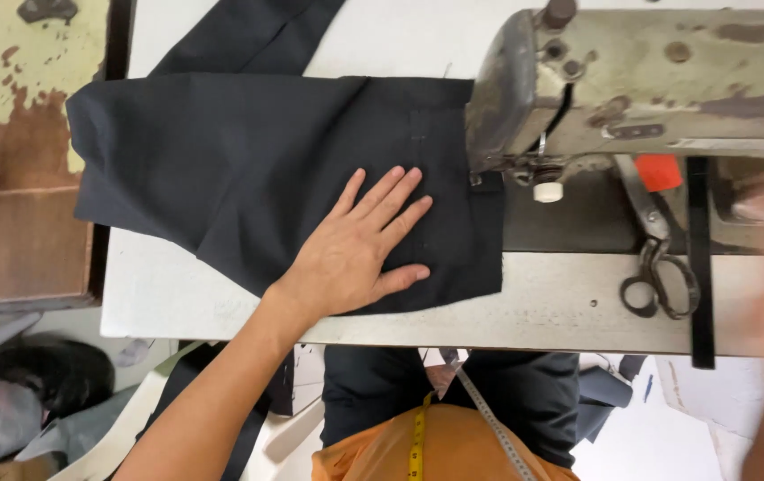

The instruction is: Trimming excess fabric and loose threads from a pair of black trousers using scissors at a sewing workstation

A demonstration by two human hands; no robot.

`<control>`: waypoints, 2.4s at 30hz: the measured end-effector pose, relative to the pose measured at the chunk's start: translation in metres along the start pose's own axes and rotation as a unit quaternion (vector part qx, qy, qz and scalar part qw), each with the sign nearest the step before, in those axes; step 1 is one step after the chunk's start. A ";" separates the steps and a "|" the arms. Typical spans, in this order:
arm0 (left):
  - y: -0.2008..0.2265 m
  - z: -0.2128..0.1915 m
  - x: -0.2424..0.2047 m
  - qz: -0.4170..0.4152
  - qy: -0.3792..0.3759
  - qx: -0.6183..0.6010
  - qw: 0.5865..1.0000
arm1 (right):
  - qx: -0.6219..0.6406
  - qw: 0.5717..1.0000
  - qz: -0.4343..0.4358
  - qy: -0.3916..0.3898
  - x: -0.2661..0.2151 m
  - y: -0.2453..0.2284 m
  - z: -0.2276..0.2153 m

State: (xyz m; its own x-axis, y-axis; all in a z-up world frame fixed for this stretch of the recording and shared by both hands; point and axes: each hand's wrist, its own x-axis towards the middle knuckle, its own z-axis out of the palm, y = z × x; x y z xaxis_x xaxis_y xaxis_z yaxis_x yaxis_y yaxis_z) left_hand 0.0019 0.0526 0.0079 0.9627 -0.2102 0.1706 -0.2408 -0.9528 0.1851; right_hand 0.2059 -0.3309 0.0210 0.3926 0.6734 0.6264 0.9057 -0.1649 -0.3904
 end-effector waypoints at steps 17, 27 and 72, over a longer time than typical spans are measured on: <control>0.013 -0.006 -0.034 0.023 0.042 0.000 0.999 | -0.054 0.987 -0.037 -0.144 0.057 -0.106 0.165; 0.052 -0.010 -0.021 -0.008 0.086 -0.040 0.996 | 0.071 0.981 0.178 0.028 0.037 -0.086 0.106; 0.040 -0.022 -0.042 0.016 0.124 -0.167 0.978 | -0.086 0.992 -0.021 -0.084 -0.017 -0.201 0.161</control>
State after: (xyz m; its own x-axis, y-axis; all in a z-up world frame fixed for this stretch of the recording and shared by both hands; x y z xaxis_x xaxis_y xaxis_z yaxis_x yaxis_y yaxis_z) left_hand -0.0513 0.0284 0.0291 0.9045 -0.1405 0.4026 -0.3376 -0.8127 0.4749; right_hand -0.0087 -0.1934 -0.0193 0.3356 0.7906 0.5121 0.9400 -0.2460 -0.2363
